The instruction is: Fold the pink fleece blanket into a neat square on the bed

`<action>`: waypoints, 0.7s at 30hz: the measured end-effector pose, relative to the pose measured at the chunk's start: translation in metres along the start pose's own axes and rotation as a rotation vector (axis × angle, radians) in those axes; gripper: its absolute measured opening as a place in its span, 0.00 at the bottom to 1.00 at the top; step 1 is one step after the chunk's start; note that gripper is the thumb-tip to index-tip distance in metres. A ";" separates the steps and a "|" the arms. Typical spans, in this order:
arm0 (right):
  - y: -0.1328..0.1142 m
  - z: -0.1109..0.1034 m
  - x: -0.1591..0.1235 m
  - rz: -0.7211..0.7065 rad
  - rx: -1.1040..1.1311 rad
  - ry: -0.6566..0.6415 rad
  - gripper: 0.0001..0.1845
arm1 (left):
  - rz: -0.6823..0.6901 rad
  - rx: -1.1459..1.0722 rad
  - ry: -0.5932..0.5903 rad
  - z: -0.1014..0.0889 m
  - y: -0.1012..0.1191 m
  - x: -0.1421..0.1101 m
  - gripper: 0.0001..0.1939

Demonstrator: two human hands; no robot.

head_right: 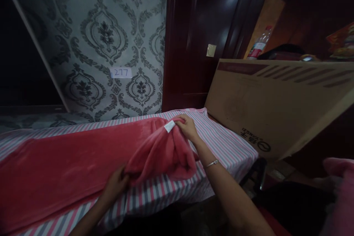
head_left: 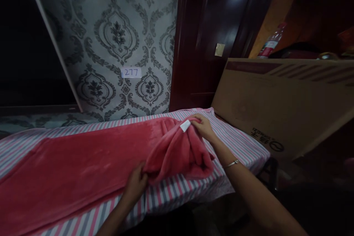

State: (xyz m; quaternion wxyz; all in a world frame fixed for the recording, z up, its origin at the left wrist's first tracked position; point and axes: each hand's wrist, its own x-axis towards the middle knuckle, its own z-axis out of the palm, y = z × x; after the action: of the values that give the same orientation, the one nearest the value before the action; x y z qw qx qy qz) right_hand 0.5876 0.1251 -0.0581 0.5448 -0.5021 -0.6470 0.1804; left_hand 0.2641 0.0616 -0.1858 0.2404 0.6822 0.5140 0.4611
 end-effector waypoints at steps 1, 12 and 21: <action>-0.007 -0.015 -0.001 -0.078 -0.003 0.068 0.11 | -0.019 -0.036 -0.011 -0.009 0.011 0.010 0.16; -0.005 -0.152 -0.033 -0.242 0.187 0.921 0.13 | 0.430 -0.324 -0.002 0.023 0.273 0.270 0.10; 0.187 -0.210 -0.080 0.259 -0.047 1.435 0.14 | 0.900 0.153 -0.430 0.207 0.258 0.291 0.30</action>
State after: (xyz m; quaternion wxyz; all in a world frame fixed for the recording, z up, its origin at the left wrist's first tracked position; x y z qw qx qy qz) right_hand 0.8505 0.0721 -0.1739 0.7980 -0.5810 -0.0695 -0.1441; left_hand 0.5827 0.2691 0.0370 0.0677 0.9314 0.1402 0.3290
